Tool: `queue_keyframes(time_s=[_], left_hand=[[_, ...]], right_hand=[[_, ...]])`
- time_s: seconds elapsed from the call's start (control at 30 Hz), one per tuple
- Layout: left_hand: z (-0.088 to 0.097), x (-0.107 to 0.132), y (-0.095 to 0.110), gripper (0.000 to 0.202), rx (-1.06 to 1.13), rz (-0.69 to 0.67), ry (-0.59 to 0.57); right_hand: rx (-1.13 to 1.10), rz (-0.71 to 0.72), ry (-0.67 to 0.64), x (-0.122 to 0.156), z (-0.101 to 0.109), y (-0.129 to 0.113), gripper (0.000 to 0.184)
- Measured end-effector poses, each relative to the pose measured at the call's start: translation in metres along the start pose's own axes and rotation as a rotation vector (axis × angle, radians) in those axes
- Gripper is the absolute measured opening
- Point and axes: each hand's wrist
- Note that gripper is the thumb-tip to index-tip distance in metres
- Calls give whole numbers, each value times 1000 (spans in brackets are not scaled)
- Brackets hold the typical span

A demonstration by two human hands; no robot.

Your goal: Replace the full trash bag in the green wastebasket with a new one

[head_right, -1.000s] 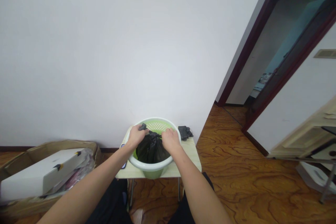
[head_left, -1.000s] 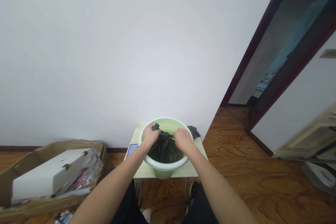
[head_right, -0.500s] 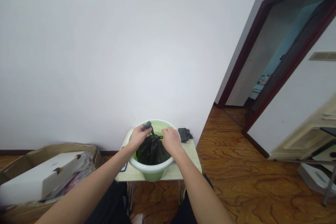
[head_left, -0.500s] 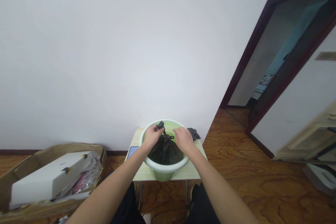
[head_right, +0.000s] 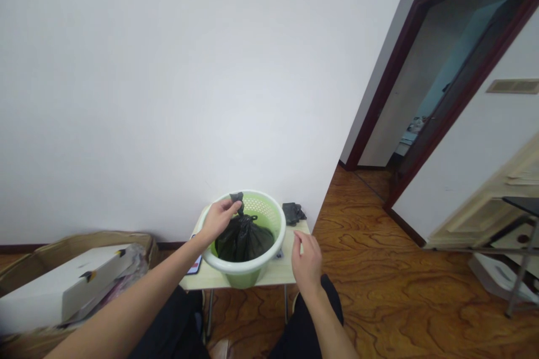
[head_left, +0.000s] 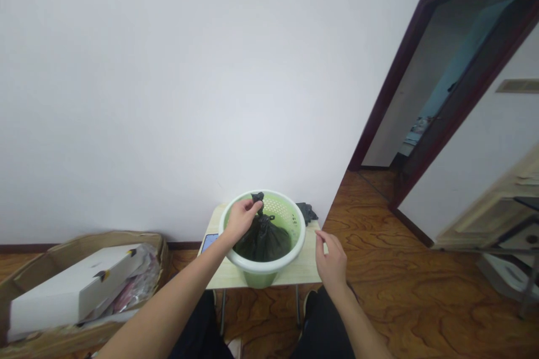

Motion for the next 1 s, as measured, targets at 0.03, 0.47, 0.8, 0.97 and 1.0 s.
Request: queue_keyframes(time_s=[0.03, 0.47, 0.8, 0.97, 1.0], left_hand=[[3, 0, 1, 33, -59, -23, -8], [22, 13, -17, 24, -487, -189, 56], [22, 16, -11, 25, -362, -189, 47], [23, 16, -13, 39, -295, -145, 99], [23, 16, -14, 42, -275, -134, 105]], right_hand=[[24, -17, -14, 9, 4, 13, 30], [-12, -202, -136, 76, 3, 43, 40], [-46, -343, -110, 91, 3, 15, 44], [-72, -151, -74, 64, 1, -34, 50], [-86, -109, -93, 61, -1, -42, 51]])
Point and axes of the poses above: each hand's wrist, its own x-axis away from the middle knuckle, its own z-axis out of the back of the hand, y = z × x, and after that the axes turned 12 degrees about y, right-handed
